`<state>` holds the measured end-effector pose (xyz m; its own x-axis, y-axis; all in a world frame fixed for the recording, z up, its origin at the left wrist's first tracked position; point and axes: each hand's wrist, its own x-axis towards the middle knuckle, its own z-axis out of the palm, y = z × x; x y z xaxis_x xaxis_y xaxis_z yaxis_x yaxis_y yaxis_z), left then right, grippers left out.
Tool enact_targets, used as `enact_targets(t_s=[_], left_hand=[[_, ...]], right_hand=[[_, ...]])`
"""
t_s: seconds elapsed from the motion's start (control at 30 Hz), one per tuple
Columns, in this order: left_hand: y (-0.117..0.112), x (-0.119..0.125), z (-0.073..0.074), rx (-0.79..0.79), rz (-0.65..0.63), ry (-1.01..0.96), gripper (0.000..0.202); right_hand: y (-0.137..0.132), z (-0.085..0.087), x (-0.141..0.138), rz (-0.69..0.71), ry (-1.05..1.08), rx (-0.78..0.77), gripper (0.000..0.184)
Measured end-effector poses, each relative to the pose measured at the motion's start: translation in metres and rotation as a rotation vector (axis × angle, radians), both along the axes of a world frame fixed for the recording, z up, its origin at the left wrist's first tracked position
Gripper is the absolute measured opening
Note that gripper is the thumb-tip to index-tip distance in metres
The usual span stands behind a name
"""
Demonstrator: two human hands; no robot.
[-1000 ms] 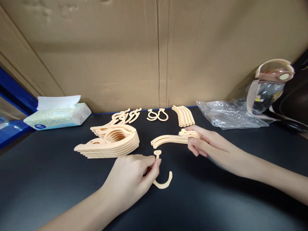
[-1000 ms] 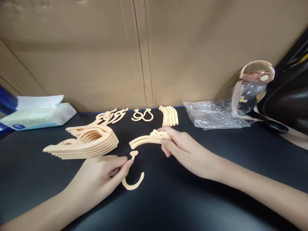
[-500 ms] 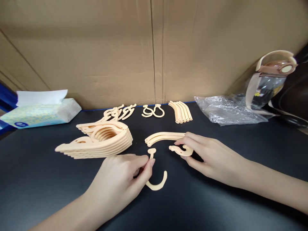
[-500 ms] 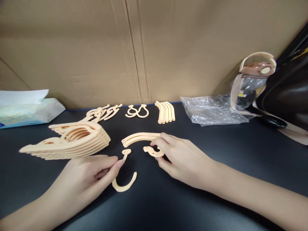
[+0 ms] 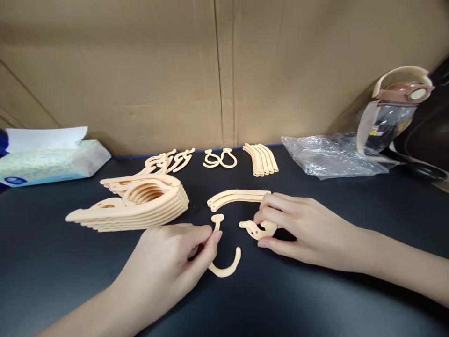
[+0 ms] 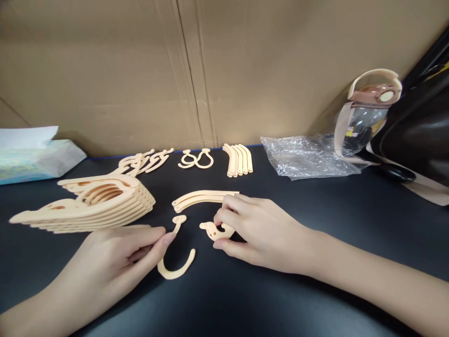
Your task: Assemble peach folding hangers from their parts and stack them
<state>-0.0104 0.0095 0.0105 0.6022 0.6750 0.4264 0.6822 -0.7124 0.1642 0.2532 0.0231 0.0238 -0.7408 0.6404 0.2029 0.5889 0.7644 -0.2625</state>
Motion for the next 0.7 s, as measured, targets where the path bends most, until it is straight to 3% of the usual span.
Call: enact_targets(t_s=[0.7], left_hand=[[0.0011,-0.0006,0.0006,-0.011,0.012,0.028,0.044]], right_hand=[[0.001,-0.0052,0.0,-0.054,0.042,0.139,0.02]])
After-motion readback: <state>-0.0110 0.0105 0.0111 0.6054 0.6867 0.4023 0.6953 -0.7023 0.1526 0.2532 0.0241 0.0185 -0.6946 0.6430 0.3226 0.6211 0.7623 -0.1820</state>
